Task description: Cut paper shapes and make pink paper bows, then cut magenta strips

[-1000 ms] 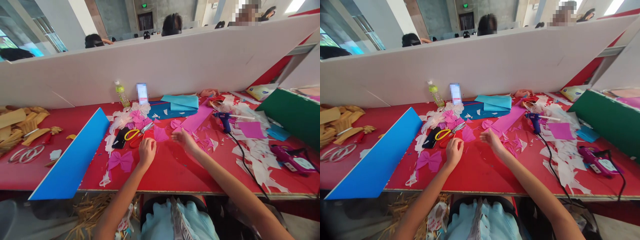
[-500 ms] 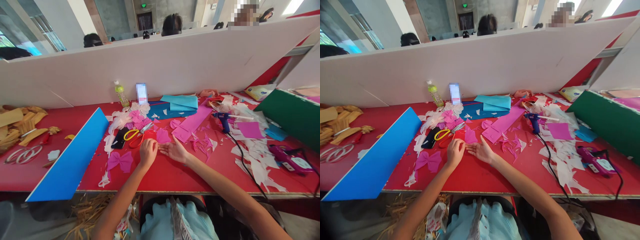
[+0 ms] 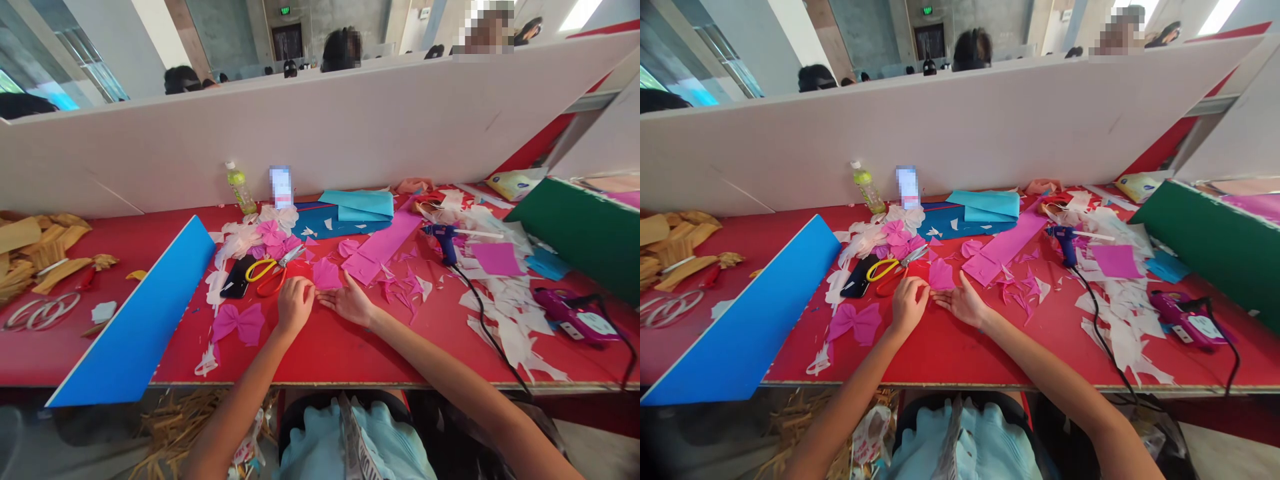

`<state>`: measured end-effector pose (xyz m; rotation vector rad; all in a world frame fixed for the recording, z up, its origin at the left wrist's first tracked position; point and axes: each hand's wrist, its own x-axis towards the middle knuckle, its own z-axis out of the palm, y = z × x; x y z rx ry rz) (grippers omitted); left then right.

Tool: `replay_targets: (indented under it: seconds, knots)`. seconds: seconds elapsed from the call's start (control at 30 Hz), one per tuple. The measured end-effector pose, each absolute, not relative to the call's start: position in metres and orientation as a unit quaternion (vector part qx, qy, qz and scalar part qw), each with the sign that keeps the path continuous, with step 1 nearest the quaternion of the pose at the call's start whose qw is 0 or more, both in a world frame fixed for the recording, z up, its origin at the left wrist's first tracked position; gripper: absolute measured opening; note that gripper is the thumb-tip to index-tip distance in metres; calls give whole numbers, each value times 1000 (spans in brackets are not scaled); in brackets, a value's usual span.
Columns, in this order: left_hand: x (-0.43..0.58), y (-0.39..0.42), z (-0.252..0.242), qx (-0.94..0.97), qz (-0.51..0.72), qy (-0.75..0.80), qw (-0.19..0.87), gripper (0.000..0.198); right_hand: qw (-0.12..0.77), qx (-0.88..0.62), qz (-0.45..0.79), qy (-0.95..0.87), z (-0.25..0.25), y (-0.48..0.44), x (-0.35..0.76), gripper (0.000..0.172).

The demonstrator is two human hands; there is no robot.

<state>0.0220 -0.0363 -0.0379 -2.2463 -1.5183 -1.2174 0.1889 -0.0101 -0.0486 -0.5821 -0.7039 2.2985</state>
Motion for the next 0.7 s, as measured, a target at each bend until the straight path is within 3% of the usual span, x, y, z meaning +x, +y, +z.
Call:
replay_targets:
  seconds: [0.43,0.7]
  knots:
    - [18,-34,-42,-734,-385,-557,60,8,385,-229,795,-408,-61,-13,184,57]
    - [16,-32,-43,-737,-394,-549,18,5,422,-298,644,-564,-57,-19,185,63]
